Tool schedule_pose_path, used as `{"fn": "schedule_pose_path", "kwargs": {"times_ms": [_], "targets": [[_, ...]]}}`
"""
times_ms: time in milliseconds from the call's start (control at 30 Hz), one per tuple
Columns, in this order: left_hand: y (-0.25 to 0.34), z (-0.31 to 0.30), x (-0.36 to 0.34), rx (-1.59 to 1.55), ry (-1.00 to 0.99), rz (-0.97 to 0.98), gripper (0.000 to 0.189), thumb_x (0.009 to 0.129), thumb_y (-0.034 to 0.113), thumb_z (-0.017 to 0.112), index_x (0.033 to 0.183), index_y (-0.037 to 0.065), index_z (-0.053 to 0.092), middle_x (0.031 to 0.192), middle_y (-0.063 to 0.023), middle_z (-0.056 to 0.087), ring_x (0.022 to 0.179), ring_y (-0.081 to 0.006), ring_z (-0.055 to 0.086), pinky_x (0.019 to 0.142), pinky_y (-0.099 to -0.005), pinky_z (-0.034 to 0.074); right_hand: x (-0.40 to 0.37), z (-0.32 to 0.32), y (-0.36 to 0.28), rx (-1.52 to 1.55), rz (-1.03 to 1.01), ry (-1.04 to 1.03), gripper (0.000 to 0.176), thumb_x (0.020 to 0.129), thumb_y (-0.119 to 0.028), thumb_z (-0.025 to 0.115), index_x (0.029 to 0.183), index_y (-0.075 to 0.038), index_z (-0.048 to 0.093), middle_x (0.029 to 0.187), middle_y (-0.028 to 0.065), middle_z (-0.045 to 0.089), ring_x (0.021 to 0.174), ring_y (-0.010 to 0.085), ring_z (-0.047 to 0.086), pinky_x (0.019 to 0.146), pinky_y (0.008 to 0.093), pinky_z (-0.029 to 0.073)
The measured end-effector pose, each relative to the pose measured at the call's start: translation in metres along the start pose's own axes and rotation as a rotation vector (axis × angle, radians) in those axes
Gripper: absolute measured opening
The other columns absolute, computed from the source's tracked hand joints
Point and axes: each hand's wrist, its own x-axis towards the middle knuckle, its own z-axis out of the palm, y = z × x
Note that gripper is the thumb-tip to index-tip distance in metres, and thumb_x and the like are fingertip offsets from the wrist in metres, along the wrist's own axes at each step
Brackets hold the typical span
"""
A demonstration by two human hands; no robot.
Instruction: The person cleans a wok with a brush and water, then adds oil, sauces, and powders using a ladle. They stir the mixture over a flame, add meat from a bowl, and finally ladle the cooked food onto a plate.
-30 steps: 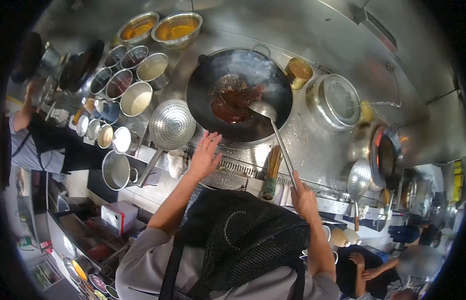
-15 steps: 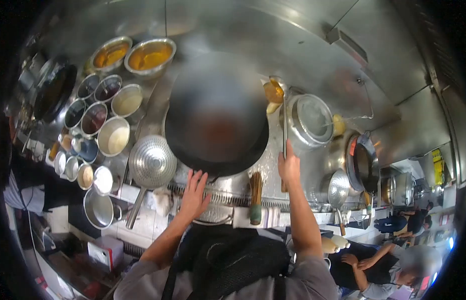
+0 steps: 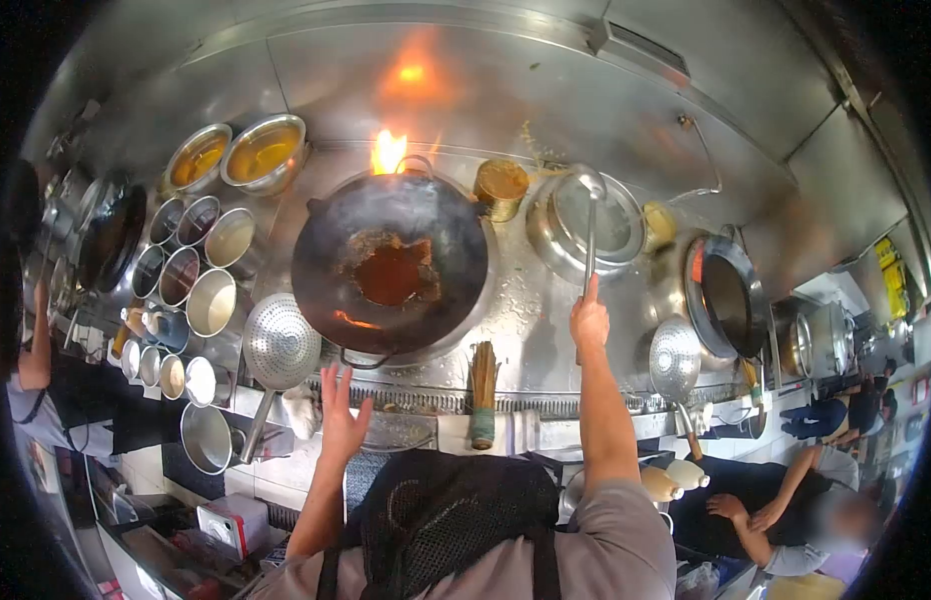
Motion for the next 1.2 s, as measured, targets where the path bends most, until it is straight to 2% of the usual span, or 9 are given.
{"fn": "schedule_pose_path", "kwargs": {"times_ms": [100, 200, 267, 333, 567, 700, 800, 933, 1200], "targets": [[0.011, 0.001, -0.013, 0.021, 0.050, -0.067, 0.057, 0.081, 0.008, 0.070, 0.133, -0.002, 0.047, 0.146, -0.0287, 0.033, 0.139, -0.0485, 0.025, 0.113, -0.0520, 0.028, 0.030, 0.024, 0.039, 0.050, -0.047, 0.151, 0.043, 0.090, -0.017, 0.054, 0.130, -0.004, 0.050, 0.081, 0.0237, 0.067, 0.073, 0.0403, 0.067, 0.066, 0.0513, 0.053], [0.027, -0.010, -0.020, -0.030, 0.113, -0.159, 0.048, 0.083, 0.011, 0.069, 0.128, 0.000, 0.054, 0.143, -0.0247, 0.041, 0.137, -0.0454, 0.032, 0.112, -0.0488, 0.030, 0.102, 0.026, 0.068, 0.852, -0.072, -0.248, 0.021, 0.088, -0.014, 0.053, 0.071, -0.003, 0.059, 0.060, 0.0046, 0.056, 0.049, 0.0167, 0.053, 0.043, 0.0318, 0.043], [0.026, -0.017, -0.022, -0.016, 0.170, -0.140, 0.047, 0.083, 0.012, 0.069, 0.127, 0.002, 0.055, 0.140, -0.0229, 0.044, 0.136, -0.0423, 0.036, 0.111, -0.0464, 0.033, 0.111, -0.029, 0.024, 1.405, 0.365, -0.398, 0.013, 0.091, -0.014, 0.053, 0.088, -0.003, 0.058, 0.063, 0.0000, 0.053, 0.051, 0.0118, 0.051, 0.046, 0.0271, 0.043], [0.031, -0.036, -0.021, -0.015, 0.242, -0.140, 0.045, 0.083, 0.010, 0.070, 0.125, 0.004, 0.057, 0.135, -0.0199, 0.050, 0.130, -0.0385, 0.044, 0.107, -0.0434, 0.038, 0.167, -0.017, 0.042, 1.661, 0.255, -0.625, 0.010, 0.094, -0.015, 0.053, 0.089, -0.007, 0.056, 0.063, -0.0019, 0.049, 0.053, 0.0085, 0.049, 0.048, 0.0201, 0.042], [-0.044, -0.131, 0.025, 0.159, 0.426, -0.076, 0.032, 0.080, 0.006, 0.067, 0.112, 0.002, 0.061, 0.112, -0.0166, 0.063, 0.105, -0.0365, 0.059, 0.092, -0.0438, 0.047, 0.190, -0.079, -0.052, 0.691, 0.105, -0.500, 0.014, 0.089, -0.014, 0.059, 0.095, -0.002, 0.061, 0.067, 0.0071, 0.061, 0.057, 0.0154, 0.060, 0.047, 0.0310, 0.048], [-0.144, -0.186, 0.094, 0.271, 0.474, -0.150, 0.026, 0.079, 0.005, 0.065, 0.105, 0.002, 0.064, 0.103, -0.0187, 0.063, 0.099, -0.0369, 0.060, 0.089, -0.0442, 0.049, 0.135, -0.059, -0.081, 0.039, -0.449, 0.116, 0.049, 0.087, -0.007, 0.059, 0.133, 0.004, 0.050, 0.119, 0.0277, 0.062, 0.113, 0.0404, 0.060, 0.091, 0.0426, 0.047], [-0.249, -0.188, 0.154, 0.393, 0.271, -0.265, 0.024, 0.080, 0.008, 0.064, 0.104, 0.002, 0.065, 0.106, -0.0213, 0.063, 0.103, -0.0375, 0.060, 0.088, -0.0433, 0.050, 0.098, -0.038, -0.099, 0.168, -0.413, 0.157, 0.049, 0.089, -0.008, 0.058, 0.137, 0.000, 0.048, 0.100, 0.0204, 0.069, 0.083, 0.0337, 0.069, 0.071, 0.0382, 0.054], [-0.340, -0.162, 0.194, 0.538, -0.123, -0.535, 0.042, 0.078, 0.014, 0.068, 0.117, 0.004, 0.059, 0.123, -0.0228, 0.056, 0.113, -0.0399, 0.056, 0.093, -0.0453, 0.049, -0.039, -0.060, -0.206, 1.240, 0.073, -0.274, 0.044, 0.096, -0.012, 0.056, 0.138, -0.007, 0.044, 0.068, -0.0003, 0.051, 0.039, 0.0043, 0.037, 0.033, 0.0209, 0.032], [-0.377, -0.135, 0.205, 0.660, -0.326, -0.512, 0.050, 0.077, 0.019, 0.073, 0.122, 0.007, 0.058, 0.130, -0.0208, 0.051, 0.122, -0.0385, 0.051, 0.094, -0.0424, 0.052, -0.173, -0.069, -0.300, 1.437, 0.174, -0.721, 0.045, 0.095, -0.009, 0.056, 0.139, -0.004, 0.045, 0.068, 0.0056, 0.051, 0.037, 0.0050, 0.036, 0.030, 0.0184, 0.029]]}}
